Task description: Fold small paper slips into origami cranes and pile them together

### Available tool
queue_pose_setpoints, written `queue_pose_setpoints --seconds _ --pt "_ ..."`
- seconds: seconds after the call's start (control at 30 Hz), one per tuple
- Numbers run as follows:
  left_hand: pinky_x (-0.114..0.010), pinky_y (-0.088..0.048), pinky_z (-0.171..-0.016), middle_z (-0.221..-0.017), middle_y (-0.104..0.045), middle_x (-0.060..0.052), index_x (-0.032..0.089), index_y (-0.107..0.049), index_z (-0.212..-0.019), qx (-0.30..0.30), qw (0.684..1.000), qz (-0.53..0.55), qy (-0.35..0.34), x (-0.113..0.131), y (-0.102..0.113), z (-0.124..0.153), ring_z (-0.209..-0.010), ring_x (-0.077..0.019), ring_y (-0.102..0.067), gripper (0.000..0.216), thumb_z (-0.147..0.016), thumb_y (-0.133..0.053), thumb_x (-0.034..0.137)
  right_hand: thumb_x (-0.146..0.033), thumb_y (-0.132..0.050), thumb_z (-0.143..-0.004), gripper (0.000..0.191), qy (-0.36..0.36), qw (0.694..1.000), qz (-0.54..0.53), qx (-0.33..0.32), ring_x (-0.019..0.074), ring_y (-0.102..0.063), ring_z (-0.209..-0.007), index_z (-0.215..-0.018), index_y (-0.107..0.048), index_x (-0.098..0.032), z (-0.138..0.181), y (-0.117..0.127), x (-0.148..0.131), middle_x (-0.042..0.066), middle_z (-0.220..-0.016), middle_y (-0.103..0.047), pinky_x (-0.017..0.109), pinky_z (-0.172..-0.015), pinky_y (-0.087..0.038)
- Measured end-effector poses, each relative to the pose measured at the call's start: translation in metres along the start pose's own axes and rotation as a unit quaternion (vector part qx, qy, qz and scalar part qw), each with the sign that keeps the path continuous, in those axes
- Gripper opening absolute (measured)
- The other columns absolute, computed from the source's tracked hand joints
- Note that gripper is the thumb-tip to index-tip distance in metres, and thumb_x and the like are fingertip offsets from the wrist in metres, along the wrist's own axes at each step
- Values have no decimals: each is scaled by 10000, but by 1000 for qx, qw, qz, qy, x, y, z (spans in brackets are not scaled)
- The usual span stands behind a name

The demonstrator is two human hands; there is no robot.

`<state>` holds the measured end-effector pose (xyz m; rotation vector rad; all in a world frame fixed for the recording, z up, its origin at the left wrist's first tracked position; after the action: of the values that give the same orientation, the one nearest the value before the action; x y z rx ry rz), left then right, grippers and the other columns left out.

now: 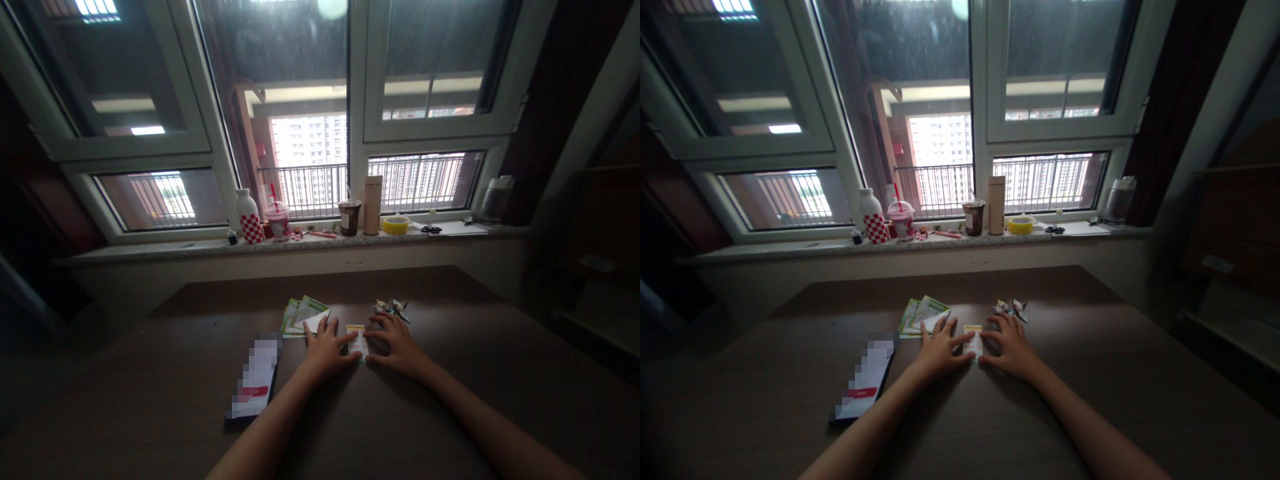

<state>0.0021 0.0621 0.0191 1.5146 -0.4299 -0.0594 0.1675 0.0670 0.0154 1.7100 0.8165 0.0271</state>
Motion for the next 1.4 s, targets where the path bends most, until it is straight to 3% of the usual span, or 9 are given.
queue_pose_setpoints --seconds 0.23,0.43,0.63,0.93,1.23,1.4 --pt "-765 91 -1049 -1587 -307 -47 538 -513 -1307 -1 1000 1 2 0 1 1 -1483 -378 -128 562 -786 -479 745 -416 -627 -847 202 25 999 -19 37 296 -353 -1348 -957 -762 -313 0 6 -5 60 -1308 -566 526 -1137 -232" --pt "-750 99 -1061 -1598 -282 -32 526 -509 -1319 -15 1000 -5 8 2 1 1 -1488 -375 -103 560 -797 -479 725 -411 -632 -842 196 27 998 -51 24 301 -385 -1312 -807 -789 -298 -3 3 -2 49 -1258 -608 521 -1118 -269" --pt "-760 102 -1054 -1590 -300 -26 533 -510 -1315 -7 1000 -2 3 0 0 0 -1484 -381 -115 565 -790 -478 736 -410 -625 -852 197 -39 998 -22 49 294 -409 -1288 -851 -797 -315 -7 2 10 60 -1265 -598 489 -1096 -315" --pt "-746 102 -1067 -1597 -286 -16 518 -501 -1331 -17 1000 -8 11 1 1 1 -1485 -384 -102 577 -791 -486 721 -436 -564 -890 230 -98 990 83 65 323 -305 -1363 -1044 -735 -425 -9 2 11 29 -1408 -465 577 -1109 -247" --pt "-763 83 -1057 -1586 -309 -24 533 -515 -1310 -4 1000 -6 2 0 0 0 -1481 -386 -124 560 -787 -492 730 -444 -546 -901 294 -115 984 119 67 351 -259 -1390 -1172 -661 -439 -8 -4 11 55 -1444 -417 629 -1089 -231" --pt "-761 88 -1056 -1592 -295 -24 543 -497 -1320 -9 1000 -7 3 -1 -2 -1 -1482 -385 -119 570 -787 -482 743 -454 -561 -891 302 -88 988 104 68 321 -295 -1373 -1172 -666 -419 -9 -3 8 61 -1443 -407 584 -1109 -239"
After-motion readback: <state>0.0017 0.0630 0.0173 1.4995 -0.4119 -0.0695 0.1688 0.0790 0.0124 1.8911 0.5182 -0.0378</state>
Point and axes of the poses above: each hand's wrist, its own z-axis away from the middle knuckle, its own y-axis out of the back of the hand, x = y × z, the point moved 8 cm from there along -z, towards the middle knuckle
